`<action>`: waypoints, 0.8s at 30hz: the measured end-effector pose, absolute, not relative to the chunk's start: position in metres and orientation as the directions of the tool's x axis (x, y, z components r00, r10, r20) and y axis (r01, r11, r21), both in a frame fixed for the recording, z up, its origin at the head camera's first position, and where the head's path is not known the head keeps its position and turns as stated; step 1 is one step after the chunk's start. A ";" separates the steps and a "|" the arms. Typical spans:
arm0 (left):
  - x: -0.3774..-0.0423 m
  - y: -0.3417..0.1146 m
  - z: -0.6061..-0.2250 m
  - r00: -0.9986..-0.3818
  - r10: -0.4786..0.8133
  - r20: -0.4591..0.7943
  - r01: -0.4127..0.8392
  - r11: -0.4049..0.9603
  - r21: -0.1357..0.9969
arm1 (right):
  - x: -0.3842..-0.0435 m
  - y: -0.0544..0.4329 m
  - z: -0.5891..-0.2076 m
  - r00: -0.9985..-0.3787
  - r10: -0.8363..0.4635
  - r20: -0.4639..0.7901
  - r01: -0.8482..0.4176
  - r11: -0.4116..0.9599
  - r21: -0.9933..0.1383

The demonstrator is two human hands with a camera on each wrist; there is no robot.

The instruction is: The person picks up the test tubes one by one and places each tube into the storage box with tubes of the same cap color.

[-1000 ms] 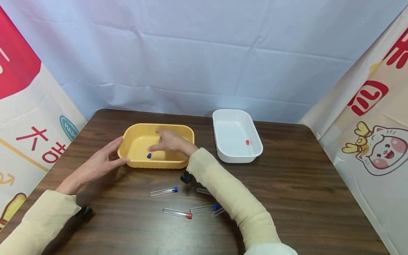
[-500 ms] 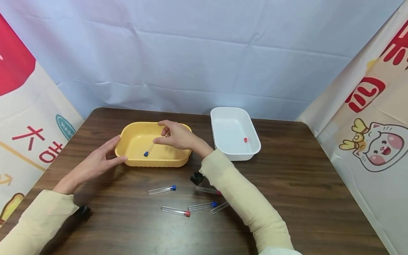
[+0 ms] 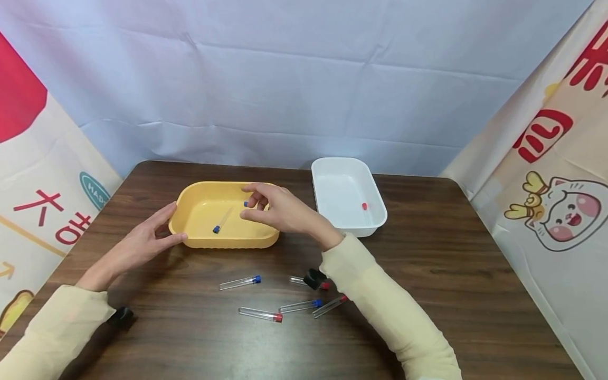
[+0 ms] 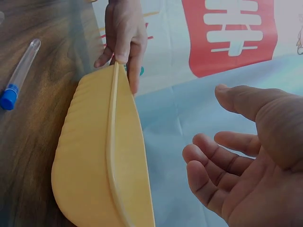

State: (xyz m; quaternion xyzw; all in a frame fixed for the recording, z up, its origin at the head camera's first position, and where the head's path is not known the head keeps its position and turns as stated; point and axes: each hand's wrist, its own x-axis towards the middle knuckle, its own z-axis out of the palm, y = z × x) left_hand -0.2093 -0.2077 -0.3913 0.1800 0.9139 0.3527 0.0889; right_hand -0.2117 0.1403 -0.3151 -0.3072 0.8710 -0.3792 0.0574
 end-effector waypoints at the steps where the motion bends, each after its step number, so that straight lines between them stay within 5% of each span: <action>1: -0.209 -0.208 -0.391 -0.919 0.392 -0.033 0.268 0.687 0.675 | -0.208 0.142 -0.314 -0.803 -0.581 0.136 -0.495 0.520 -0.696; 24: -0.212 -0.207 -0.395 -0.918 0.397 -0.021 0.283 0.690 0.666 | -0.148 0.170 -0.359 -0.789 -0.591 0.168 -0.495 0.449 -0.744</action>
